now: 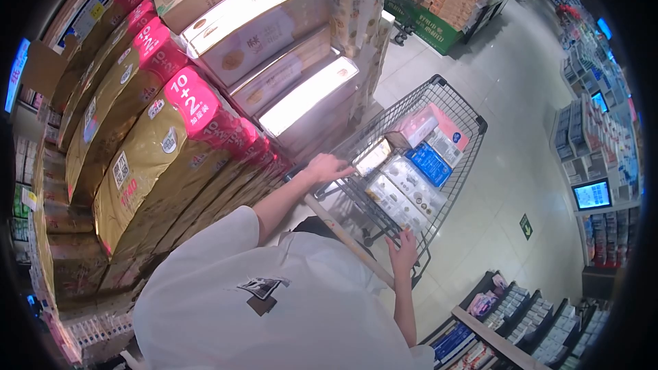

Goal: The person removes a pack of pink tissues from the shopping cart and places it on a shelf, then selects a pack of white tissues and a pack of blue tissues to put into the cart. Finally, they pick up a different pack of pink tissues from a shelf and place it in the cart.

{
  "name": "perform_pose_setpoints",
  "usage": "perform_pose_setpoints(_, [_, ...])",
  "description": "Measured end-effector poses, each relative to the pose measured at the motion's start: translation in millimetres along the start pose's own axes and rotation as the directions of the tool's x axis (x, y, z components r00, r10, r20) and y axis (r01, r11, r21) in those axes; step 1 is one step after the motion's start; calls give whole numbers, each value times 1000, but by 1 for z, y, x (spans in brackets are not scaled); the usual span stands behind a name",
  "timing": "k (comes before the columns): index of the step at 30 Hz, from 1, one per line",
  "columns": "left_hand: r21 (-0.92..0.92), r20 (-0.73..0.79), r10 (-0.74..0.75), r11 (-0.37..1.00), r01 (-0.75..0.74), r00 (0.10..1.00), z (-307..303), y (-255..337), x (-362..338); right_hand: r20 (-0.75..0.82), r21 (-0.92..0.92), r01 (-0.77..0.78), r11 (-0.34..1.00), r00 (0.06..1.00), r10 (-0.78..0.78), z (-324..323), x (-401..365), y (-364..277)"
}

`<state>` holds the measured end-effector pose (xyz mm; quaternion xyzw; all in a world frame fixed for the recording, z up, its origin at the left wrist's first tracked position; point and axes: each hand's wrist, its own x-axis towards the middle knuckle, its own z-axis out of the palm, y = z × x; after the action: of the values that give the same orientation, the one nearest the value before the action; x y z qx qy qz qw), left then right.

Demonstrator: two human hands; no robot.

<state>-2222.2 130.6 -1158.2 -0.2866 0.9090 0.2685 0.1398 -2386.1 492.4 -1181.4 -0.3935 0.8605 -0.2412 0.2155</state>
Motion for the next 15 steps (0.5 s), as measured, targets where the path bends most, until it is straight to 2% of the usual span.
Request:
perform_pose_setpoints(8, [-52, 1, -13, 999, 13, 1000, -3, 1, -16, -28, 29, 6, 1000, 1000, -5, 0, -12, -11])
perform_pose_setpoints(15, [-3, -17, 5, 1000, -5, 1000, 0, -3, -38, -14, -11, 0, 1000, 1000, 0, 4, -30, -20])
